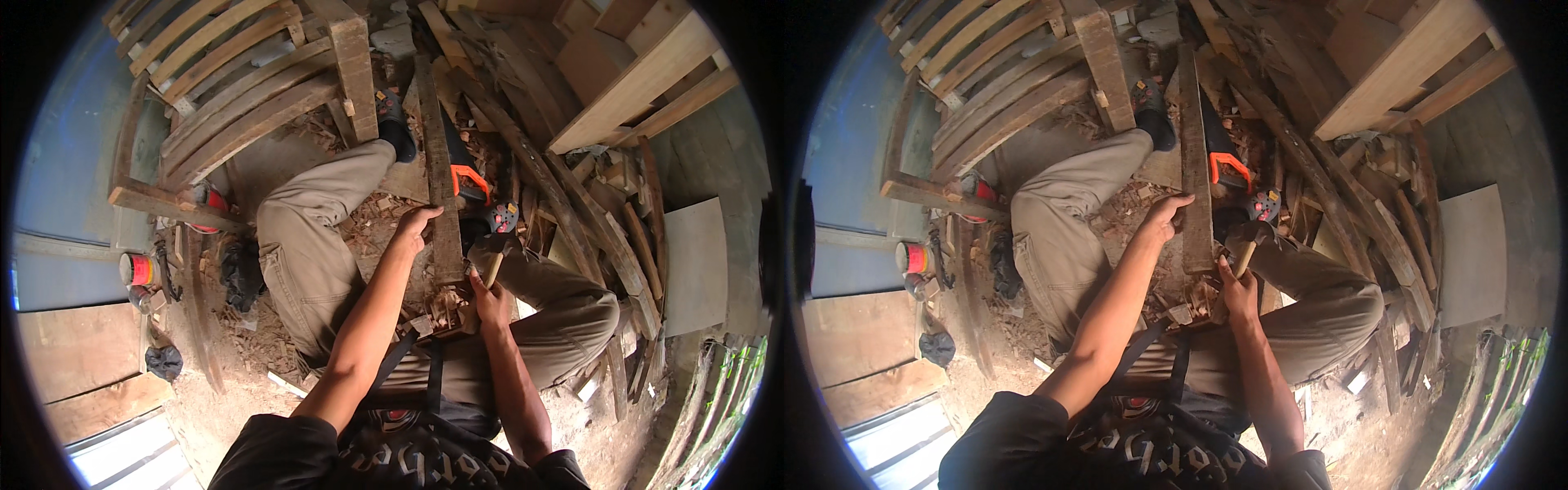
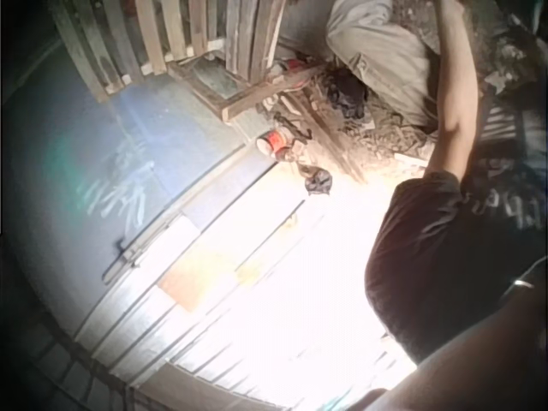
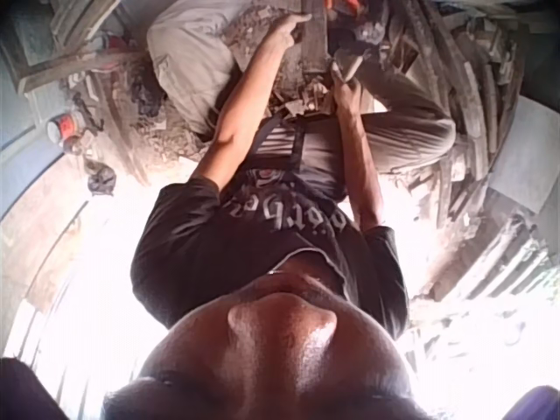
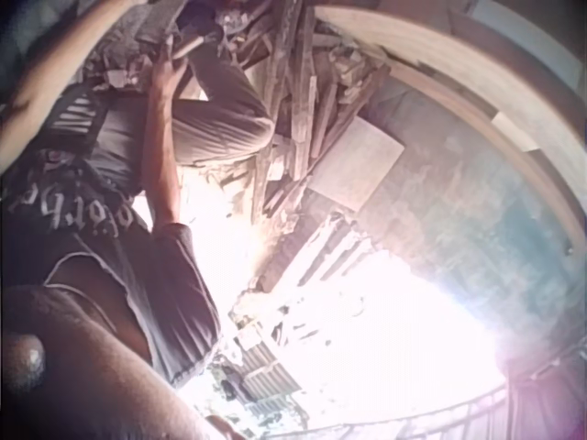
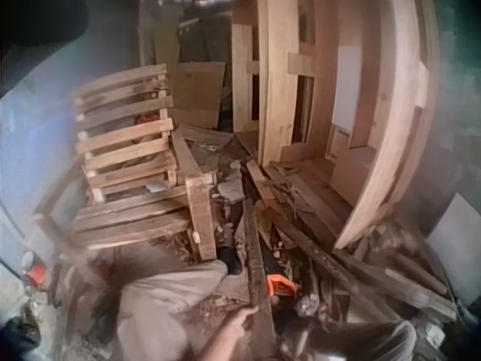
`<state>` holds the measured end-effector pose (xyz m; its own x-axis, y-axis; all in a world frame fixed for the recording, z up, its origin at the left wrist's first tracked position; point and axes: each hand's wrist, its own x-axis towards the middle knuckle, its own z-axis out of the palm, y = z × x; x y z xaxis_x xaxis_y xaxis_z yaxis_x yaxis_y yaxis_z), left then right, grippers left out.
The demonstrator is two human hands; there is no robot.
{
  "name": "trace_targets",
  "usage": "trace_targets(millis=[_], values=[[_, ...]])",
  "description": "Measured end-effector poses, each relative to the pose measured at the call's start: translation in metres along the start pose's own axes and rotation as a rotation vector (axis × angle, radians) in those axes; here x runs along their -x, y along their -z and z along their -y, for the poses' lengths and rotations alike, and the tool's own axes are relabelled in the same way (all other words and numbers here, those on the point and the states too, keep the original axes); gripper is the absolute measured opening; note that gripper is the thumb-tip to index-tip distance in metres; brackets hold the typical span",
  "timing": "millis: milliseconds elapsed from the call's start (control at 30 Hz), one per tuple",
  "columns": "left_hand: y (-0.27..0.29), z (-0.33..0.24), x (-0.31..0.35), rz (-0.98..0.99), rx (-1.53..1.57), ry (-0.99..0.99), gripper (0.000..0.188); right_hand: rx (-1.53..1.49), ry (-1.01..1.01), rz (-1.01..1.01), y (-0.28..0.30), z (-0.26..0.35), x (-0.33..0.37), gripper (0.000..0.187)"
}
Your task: The person sits on the floor and uses a hammer and a hand saw to disassemble a wooden pallet. They first pry apart the slats with the hammer, then saw through the connecting joints to separate the pieces.
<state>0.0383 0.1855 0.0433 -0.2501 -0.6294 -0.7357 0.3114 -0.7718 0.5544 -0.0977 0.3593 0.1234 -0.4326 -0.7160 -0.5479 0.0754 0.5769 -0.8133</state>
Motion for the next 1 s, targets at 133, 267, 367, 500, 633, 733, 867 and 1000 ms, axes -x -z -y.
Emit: trace_targets(millis=[133,267,367,500,633,733,867,1000], values=[[-0.003,0.010,-0.004,0.115,-0.012,-0.125,0.032,-0.057,-0.008,0.015,0.001,-0.019,-0.011,0.040],[-0.005,0.015,-0.007,0.023,-0.042,-0.144,0.037,-0.066,-0.020,0.009,-0.001,-0.012,-0.006,0.040],[-0.004,0.016,-0.010,-0.023,0.066,-0.080,0.048,-0.136,-0.036,0.024,0.000,-0.012,-0.005,0.039],[-0.008,0.014,-0.013,-0.034,-0.072,-0.033,0.065,-0.058,0.120,0.022,0.005,-0.010,0.001,0.033],[-0.006,0.016,-0.012,0.134,0.214,-0.127,0.063,-0.210,0.256,0.092,-0.001,-0.010,0.005,0.027],[-0.007,0.012,-0.004,0.320,0.426,-0.001,0.066,-0.066,0.304,0.072,0.004,0.002,0.021,0.029],[-0.010,-0.001,0.004,0.589,0.595,0.050,0.080,-0.053,0.173,0.110,0.014,0.021,0.053,0.029],[-0.001,0.001,-0.005,0.654,0.728,0.013,0.077,-0.106,0.111,0.122,0.019,0.021,0.074,0.031]])
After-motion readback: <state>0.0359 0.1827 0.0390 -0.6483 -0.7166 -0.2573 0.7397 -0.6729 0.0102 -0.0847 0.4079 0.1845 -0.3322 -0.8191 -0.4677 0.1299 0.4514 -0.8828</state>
